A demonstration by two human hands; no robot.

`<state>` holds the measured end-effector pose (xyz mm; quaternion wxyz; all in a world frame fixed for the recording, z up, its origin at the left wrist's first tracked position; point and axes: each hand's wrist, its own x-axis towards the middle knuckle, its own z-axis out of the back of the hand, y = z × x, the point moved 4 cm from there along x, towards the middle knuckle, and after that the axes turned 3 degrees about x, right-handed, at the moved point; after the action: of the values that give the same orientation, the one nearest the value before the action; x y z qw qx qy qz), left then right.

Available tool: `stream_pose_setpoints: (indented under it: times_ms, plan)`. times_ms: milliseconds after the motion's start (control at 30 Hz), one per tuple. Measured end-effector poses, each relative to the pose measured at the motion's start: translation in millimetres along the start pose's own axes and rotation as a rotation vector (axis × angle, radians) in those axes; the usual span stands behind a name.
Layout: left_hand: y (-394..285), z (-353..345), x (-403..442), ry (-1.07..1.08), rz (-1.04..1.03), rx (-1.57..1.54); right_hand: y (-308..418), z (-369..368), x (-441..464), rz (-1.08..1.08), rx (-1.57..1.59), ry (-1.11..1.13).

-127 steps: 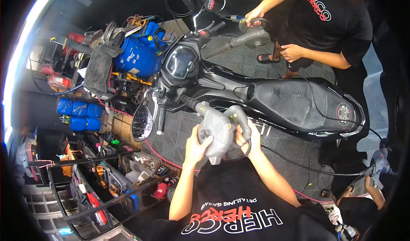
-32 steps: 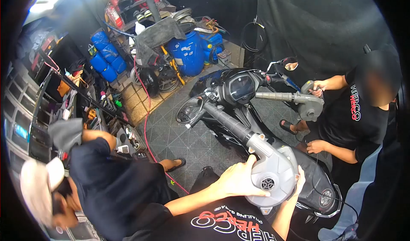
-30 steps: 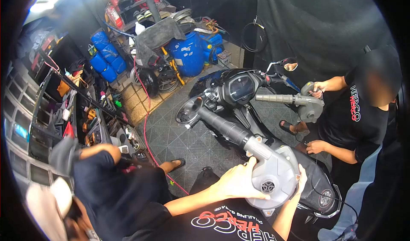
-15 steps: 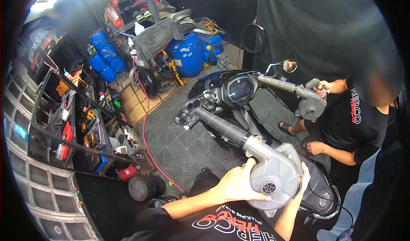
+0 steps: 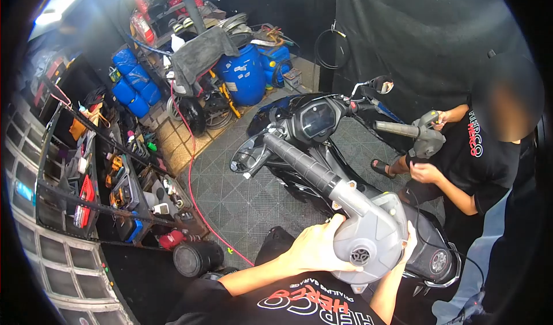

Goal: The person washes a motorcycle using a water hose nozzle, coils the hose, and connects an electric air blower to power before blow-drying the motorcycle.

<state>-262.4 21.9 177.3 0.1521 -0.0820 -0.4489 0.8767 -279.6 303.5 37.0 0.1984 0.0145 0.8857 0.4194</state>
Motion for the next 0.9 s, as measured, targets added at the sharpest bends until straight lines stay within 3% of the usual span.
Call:
stream_pose_setpoints:
  times_ms: [67,233,333,400,467,567,633,700,800,867,900]
  plan:
    - [-1.0,-1.9,-5.8,0.037,0.064,-0.013,1.8,2.7,-1.9,-0.26,0.169,-0.026]
    - [-8.2,-3.6,-17.3,0.165,0.148,-0.007,8.7,-5.8,-13.0,-0.291,0.105,-0.05]
    - [0.8,-2.1,-9.3,0.063,0.02,-0.025,19.6,-24.4,-28.3,-0.171,0.102,-0.127]
    - [3.9,-1.6,-8.8,0.184,0.122,-0.042,21.4,-21.7,-32.9,-0.025,-0.068,-0.129]
    - [8.2,-4.5,-13.6,0.234,0.151,-0.057,29.9,-30.2,-38.7,-0.175,-0.001,-0.204]
    - [15.9,3.1,-9.1,0.16,0.029,-0.085,33.1,-30.8,-46.3,-0.033,0.004,-0.213]
    - [19.7,14.8,-1.6,0.095,-0.049,-0.117,33.9,-53.5,-61.7,-0.056,0.124,-0.087]
    - [21.6,24.9,-0.9,0.084,-0.064,-0.16,31.2,-85.1,-68.7,0.041,0.159,-0.434]
    - [34.7,28.7,-7.0,0.131,-0.046,-0.177,34.3,-93.7,-78.1,-0.027,0.115,-0.129]
    - [42.8,36.4,-5.5,0.131,-0.091,-0.175,31.3,-104.7,-85.9,-0.003,0.146,-0.122]
    - [42.2,44.7,-2.1,0.122,-0.136,-0.183,27.4,-108.2,-87.4,0.039,0.138,-0.245]
